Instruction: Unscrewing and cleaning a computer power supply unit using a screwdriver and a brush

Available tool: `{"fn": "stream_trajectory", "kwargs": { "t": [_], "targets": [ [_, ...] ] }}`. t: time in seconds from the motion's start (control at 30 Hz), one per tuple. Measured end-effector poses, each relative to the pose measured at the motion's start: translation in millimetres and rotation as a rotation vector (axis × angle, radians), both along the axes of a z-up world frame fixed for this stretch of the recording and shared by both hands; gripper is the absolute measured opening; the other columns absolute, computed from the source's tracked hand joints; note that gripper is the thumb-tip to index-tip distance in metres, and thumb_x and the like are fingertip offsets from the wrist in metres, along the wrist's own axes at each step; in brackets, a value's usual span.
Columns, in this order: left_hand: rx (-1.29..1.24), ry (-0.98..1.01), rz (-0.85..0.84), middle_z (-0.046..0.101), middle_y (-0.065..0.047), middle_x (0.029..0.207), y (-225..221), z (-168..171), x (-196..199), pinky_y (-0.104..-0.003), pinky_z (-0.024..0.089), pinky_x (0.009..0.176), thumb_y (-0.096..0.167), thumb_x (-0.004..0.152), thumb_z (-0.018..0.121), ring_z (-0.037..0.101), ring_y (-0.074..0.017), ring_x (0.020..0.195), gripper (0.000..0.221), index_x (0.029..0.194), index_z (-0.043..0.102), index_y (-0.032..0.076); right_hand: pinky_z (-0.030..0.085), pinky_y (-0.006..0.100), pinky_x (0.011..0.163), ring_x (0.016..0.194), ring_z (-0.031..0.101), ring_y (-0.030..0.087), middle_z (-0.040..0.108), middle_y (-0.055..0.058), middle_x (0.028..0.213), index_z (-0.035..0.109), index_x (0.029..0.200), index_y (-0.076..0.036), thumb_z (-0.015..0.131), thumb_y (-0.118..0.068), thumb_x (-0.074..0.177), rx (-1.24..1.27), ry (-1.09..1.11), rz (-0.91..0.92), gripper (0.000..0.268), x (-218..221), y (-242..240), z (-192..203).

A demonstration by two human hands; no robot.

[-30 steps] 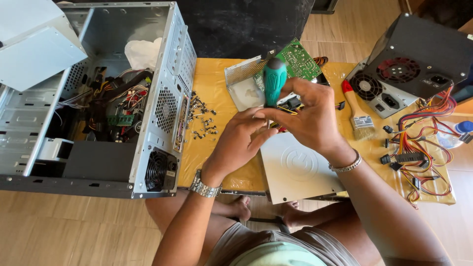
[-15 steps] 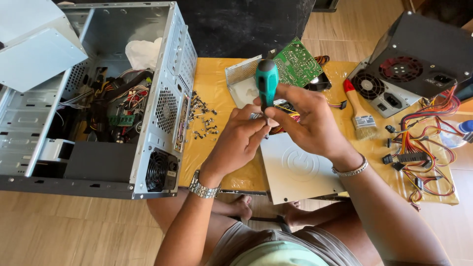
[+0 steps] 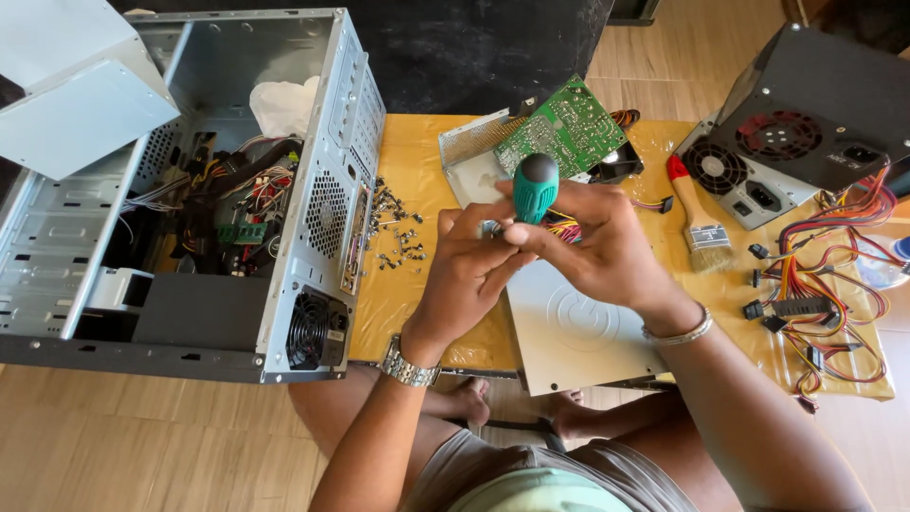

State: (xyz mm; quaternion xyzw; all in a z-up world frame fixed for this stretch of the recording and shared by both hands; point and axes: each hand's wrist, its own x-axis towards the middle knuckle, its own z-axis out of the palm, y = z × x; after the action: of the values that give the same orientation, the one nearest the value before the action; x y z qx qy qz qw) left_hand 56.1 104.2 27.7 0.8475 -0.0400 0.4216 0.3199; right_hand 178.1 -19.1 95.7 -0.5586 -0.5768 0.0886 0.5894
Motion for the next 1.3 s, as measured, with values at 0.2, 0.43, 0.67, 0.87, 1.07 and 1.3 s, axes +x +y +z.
{"fn": "stream_trajectory", "kwargs": {
  "t": [0.2,0.43,0.67,0.87,1.07,1.3],
  "targets": [
    [0.074,-0.022,0.093,0.076,-0.003,0.082,-17.3,-2.2,-9.3,-0.039,0.036,0.094,0.02,0.098,0.072,0.062,-0.0212,0.112,0.01,0.092,0.075,0.012,0.058,0.042,0.094,0.101,0.07,0.019,0.078,0.015,0.098,0.07,0.116,0.009,0.075,0.004,0.09,0.031,0.085,0.109,0.027,5.1,-3.9,-4.5],
    [-0.466,-0.026,0.241,0.07,-0.019,0.116,-67.7,-29.6,-25.8,-0.048,0.051,0.097,0.022,0.092,0.077,0.066,-0.0362,0.112,0.048,0.13,0.061,-0.002,0.057,0.028,0.074,0.069,0.07,0.012,0.075,0.007,0.073,0.077,0.09,-0.004,0.092,-0.008,0.077,0.015,-0.046,-0.077,0.02,0.4,-7.3,-4.1],
    [-0.605,-0.031,0.182,0.068,-0.024,0.111,-68.5,-30.1,-25.7,-0.049,0.053,0.094,0.016,0.09,0.076,0.068,-0.0361,0.104,0.046,0.127,0.062,-0.006,0.059,0.028,0.075,0.068,0.074,0.015,0.076,0.009,0.073,0.073,0.085,-0.001,0.095,-0.005,0.076,-0.036,0.01,-0.219,0.025,-8.5,-1.2,6.8],
    [-0.586,-0.012,0.22,0.067,-0.025,0.113,-69.8,-29.1,-26.2,-0.049,0.054,0.092,0.02,0.09,0.077,0.068,-0.0393,0.107,0.048,0.128,0.062,-0.006,0.059,0.033,0.085,0.087,0.074,0.018,0.075,0.015,0.086,0.068,0.098,0.007,0.089,0.002,0.085,0.026,0.111,-0.266,0.025,-15.7,-6.8,-3.8],
    [-0.483,0.022,0.312,0.068,-0.018,0.121,-77.5,-31.1,-28.0,-0.042,0.053,0.102,0.02,0.094,0.071,0.065,-0.0307,0.114,0.043,0.129,0.059,-0.001,0.061,0.04,0.101,0.101,0.07,0.036,0.063,0.026,0.113,0.04,0.138,0.007,0.037,-0.004,0.127,0.163,0.108,-0.446,0.016,-13.0,-55.2,18.2],
    [-0.478,0.028,0.264,0.067,-0.018,0.127,-71.5,-34.3,-12.8,-0.041,0.052,0.108,0.023,0.098,0.068,0.065,-0.0304,0.12,0.043,0.132,0.058,-0.001,0.046,0.05,0.083,0.088,0.06,0.045,0.065,0.042,0.112,0.055,0.121,0.029,0.07,0.013,0.1,0.073,-0.476,-0.407,0.03,31.4,-143.5,-78.7]
  ]
}}
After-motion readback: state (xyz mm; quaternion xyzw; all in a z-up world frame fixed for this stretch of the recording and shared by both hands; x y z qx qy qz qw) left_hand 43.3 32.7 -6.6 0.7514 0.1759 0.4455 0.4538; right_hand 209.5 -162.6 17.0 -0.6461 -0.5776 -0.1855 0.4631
